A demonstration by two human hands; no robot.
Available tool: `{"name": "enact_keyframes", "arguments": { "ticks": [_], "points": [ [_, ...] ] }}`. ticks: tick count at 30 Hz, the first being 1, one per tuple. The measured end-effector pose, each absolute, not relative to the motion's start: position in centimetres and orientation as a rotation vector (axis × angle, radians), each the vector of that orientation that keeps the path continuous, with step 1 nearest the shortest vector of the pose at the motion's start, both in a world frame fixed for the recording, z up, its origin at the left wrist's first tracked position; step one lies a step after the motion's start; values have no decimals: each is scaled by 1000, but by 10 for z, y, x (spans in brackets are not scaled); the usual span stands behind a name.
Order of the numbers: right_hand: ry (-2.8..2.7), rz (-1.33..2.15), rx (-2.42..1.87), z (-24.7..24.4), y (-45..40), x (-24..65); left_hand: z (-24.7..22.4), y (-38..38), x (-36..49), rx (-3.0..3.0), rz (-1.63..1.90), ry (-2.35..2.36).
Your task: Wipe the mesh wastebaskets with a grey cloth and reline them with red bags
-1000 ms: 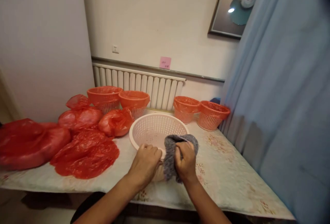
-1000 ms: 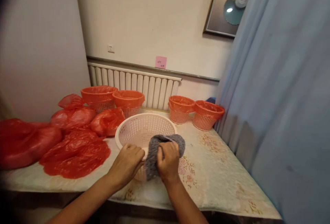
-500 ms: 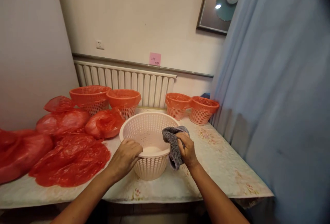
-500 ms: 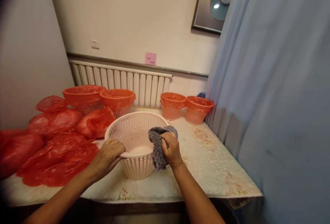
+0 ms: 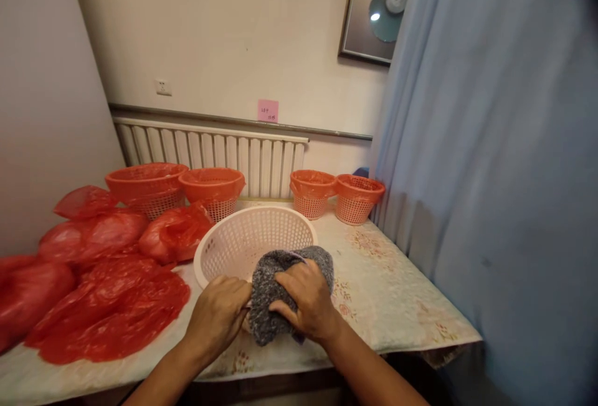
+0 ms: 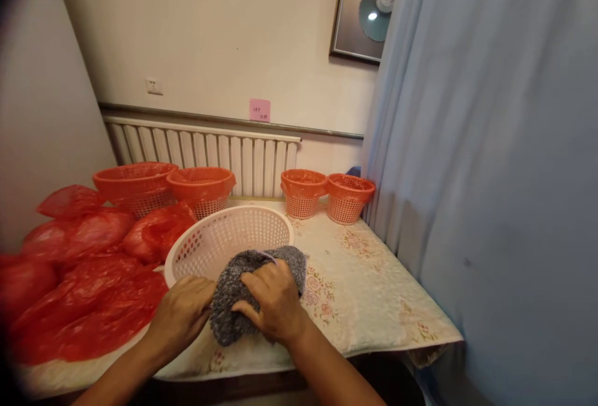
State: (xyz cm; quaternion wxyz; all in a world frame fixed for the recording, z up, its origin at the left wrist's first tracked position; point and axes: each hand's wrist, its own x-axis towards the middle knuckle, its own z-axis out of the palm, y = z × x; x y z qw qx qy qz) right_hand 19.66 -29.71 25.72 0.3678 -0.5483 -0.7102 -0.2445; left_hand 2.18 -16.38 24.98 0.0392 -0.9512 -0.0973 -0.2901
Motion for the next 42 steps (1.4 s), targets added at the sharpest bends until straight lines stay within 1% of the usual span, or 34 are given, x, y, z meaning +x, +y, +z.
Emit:
{"name": "enact_keyframes", "arguments": {
  "ticks": [2, 5, 7, 9, 12, 18, 21, 23, 27, 29, 32, 36, 42],
  "points": [
    [-1819, -627, -1291, 261, -295, 217, 248, -160, 16, -2852, -945, -336],
    [-1586, -605, -1210, 268, -287, 239, 249, -161, 14, -2785, -1101, -485],
    [-1358, -610, -1217, 273, -281, 239, 252, -166, 17, -2801, -1263, -709],
    [-1232, -658, -1212, 279, -278, 228, 255, -174, 23, -2868, -1435, -1042],
    [-1369, -689, -1203, 282, -277, 200, 255, -187, 33, -2949, -1623, -1486],
    [-1578, -540, -1410, 255, -280, 167, 228, -202, 43, -3073, -1790, -1908],
    [-1643, -487, -1529, 240, -278, 166, 211, -200, 45, -3275, -1903, -1919],
    [-1640, -476, -1591, 236, -275, 167, 203, -196, 45, -3424, -1921, -1807],
    [-1576, -433, -1647, 234, -264, 175, 189, -185, 45, -3518, -1889, -1501],
    [-1554, -418, -1630, 229, -255, 183, 183, -182, 45, -3527, -1809, -1438],
    [-1501, -431, -1590, 213, -244, 202, 174, -181, 45, -3491, -1714, -1527],
    [-1444, -474, -1606, 193, -243, 238, 169, -181, 47, -3475, -1686, -1637],
    [-1310, -554, -1648, 177, -263, 295, 170, -185, 55, -3504, -1795, -1691]
  ]
}}
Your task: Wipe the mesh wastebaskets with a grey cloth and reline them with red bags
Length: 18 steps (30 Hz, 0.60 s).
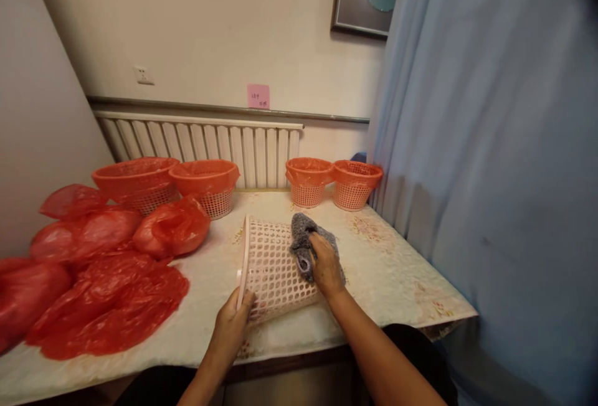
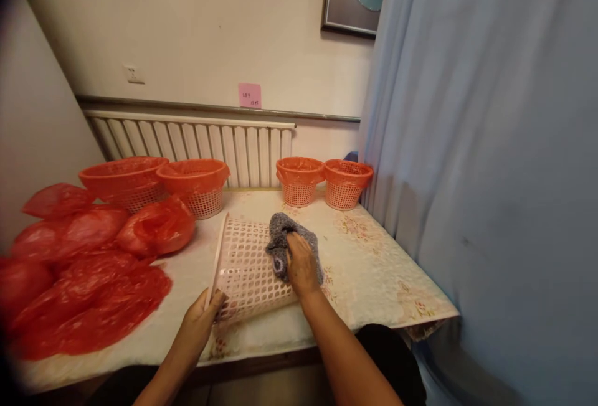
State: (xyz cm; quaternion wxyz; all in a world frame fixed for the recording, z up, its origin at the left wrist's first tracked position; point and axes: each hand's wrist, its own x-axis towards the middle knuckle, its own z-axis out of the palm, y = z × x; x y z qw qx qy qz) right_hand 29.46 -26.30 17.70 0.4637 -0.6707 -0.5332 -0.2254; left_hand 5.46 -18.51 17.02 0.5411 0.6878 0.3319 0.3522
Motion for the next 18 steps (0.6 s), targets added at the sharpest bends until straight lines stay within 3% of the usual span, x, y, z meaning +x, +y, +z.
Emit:
{"name": "enact_keyframes", "arguments": {
  "ticks": [13, 18],
  "points": [
    [-1060, -398, -1663, 170, -279, 359, 185, -193, 98, 1433, 817, 844],
    [-866, -501, -1685, 167, -265, 360, 188, -189, 107, 1496, 800, 856]
  ]
}}
